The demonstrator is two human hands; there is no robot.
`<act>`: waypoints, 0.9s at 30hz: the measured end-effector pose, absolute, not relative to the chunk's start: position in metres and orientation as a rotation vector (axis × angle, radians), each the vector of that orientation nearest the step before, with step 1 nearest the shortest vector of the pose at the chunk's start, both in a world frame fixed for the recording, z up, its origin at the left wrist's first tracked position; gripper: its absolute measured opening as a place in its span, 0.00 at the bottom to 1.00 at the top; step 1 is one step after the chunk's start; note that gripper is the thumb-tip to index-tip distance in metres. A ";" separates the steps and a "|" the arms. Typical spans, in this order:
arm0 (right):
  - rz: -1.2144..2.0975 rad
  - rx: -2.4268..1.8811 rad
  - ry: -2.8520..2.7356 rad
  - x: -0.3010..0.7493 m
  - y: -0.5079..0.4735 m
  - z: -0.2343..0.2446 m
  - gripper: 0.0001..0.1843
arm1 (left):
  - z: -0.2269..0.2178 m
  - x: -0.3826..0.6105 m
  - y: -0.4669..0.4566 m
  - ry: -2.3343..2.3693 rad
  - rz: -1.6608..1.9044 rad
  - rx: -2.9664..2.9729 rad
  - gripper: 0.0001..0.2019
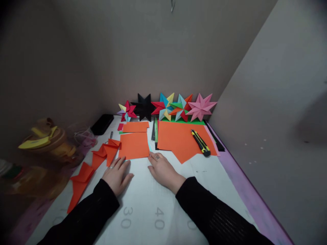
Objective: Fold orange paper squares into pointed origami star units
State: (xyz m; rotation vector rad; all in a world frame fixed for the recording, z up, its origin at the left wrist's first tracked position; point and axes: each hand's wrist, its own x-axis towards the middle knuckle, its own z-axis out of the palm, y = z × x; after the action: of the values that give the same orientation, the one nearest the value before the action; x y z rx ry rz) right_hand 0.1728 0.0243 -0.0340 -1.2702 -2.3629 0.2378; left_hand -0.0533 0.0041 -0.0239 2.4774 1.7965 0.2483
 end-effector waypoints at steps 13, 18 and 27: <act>0.331 -0.885 -2.317 0.168 0.026 -0.026 0.20 | -0.028 -0.052 0.008 1.604 0.769 2.537 0.14; 0.421 -0.725 -2.114 0.175 0.020 -0.020 0.12 | -0.025 -0.052 0.006 1.545 0.762 2.433 0.11; 0.462 -0.560 -2.258 0.165 0.007 -0.008 0.08 | -0.021 -0.030 0.005 1.240 0.828 1.696 0.19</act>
State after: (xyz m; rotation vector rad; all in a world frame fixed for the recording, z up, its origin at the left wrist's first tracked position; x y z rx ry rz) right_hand 0.1648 0.0066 -0.0084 -0.5596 -2.2578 0.4622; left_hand -0.0305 0.0046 -0.0213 1.6965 1.2400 0.8284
